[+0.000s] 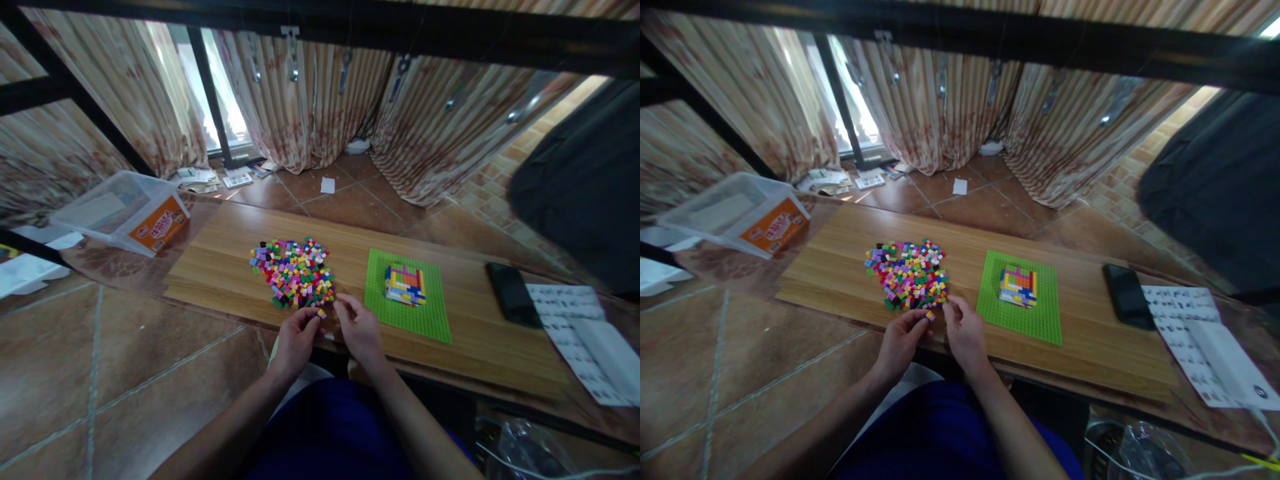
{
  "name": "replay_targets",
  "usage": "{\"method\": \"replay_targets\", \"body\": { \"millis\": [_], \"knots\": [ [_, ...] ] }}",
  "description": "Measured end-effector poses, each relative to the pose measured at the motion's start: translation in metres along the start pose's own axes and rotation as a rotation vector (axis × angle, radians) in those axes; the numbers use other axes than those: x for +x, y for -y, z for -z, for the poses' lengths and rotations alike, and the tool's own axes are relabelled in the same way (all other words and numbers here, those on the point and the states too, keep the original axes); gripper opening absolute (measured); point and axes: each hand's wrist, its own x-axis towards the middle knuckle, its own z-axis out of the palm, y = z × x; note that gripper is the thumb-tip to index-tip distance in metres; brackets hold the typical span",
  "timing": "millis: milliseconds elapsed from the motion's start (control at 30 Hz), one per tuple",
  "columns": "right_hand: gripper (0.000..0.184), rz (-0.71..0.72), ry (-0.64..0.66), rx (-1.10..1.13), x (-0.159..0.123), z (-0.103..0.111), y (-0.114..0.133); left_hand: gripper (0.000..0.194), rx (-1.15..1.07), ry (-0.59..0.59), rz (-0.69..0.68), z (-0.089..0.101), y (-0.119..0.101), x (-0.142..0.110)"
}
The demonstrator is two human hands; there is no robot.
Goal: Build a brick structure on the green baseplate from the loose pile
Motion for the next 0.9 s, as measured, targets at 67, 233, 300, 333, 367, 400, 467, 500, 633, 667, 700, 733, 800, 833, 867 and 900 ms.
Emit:
{"method": "replay_targets", "body": {
  "millis": [67,233,300,333,367,400,467,500,633,667,700,733,800,833,867,900],
  "knots": [
    [0.030,0.006,0.063,0.034,-0.007,-0.002,0.001,0.023,0.020,0.026,-0.001,0.000,0.001,0.000],
    [0.020,-0.060,0.074,0.132,-0.016,-0.006,-0.001,0.027,0.051,0.083,0.024,0.000,0.001,-0.002],
    [0.019,-0.089,0.085,0.174,-0.015,-0.005,-0.003,0.027,0.063,0.079,0.039,0.000,0.000,-0.003],
    [0.019,-0.091,0.105,0.180,-0.015,-0.004,-0.003,0.027,0.063,0.075,0.050,0.000,0.000,-0.004],
    [0.018,-0.088,0.123,0.173,-0.015,-0.003,-0.002,0.026,0.061,0.073,0.060,-0.001,0.000,-0.005],
    [0.017,-0.082,0.129,0.156,-0.016,-0.003,-0.001,0.025,0.059,0.071,0.067,-0.002,0.000,-0.005],
    [0.017,-0.073,0.097,0.120,-0.019,-0.004,0.003,0.022,0.064,0.063,0.057,-0.005,0.000,-0.006],
    [0.017,-0.075,0.064,0.113,-0.021,-0.006,0.005,0.020,0.072,0.051,0.040,-0.006,0.001,-0.007],
    [0.022,-0.118,-0.062,0.173,-0.028,-0.019,0.008,0.016,0.115,-0.017,-0.033,-0.013,0.004,-0.007],
    [0.024,-0.133,-0.084,0.195,-0.028,-0.021,0.007,0.015,0.122,-0.033,-0.038,-0.014,0.005,-0.007],
    [0.025,-0.144,-0.108,0.212,-0.027,-0.021,0.006,0.014,0.122,-0.047,-0.030,-0.014,0.006,-0.006],
    [0.027,-0.149,-0.132,0.222,-0.025,-0.020,0.005,0.013,0.119,-0.056,-0.010,-0.014,0.006,-0.006],
    [0.028,-0.131,-0.159,0.206,-0.017,-0.013,0.002,0.011,0.114,-0.052,0.036,-0.010,0.008,-0.006],
    [0.028,-0.107,-0.157,0.184,-0.012,-0.008,0.001,0.010,0.123,-0.045,0.043,-0.008,0.008,-0.006],
    [0.028,-0.075,-0.140,0.151,-0.006,-0.003,-0.001,0.010,0.143,-0.044,0.030,-0.005,0.008,-0.005],
    [0.027,-0.039,-0.117,0.112,-0.001,0.002,-0.002,0.011,0.175,-0.048,0.000,-0.003,0.008,-0.004]
  ]
}}
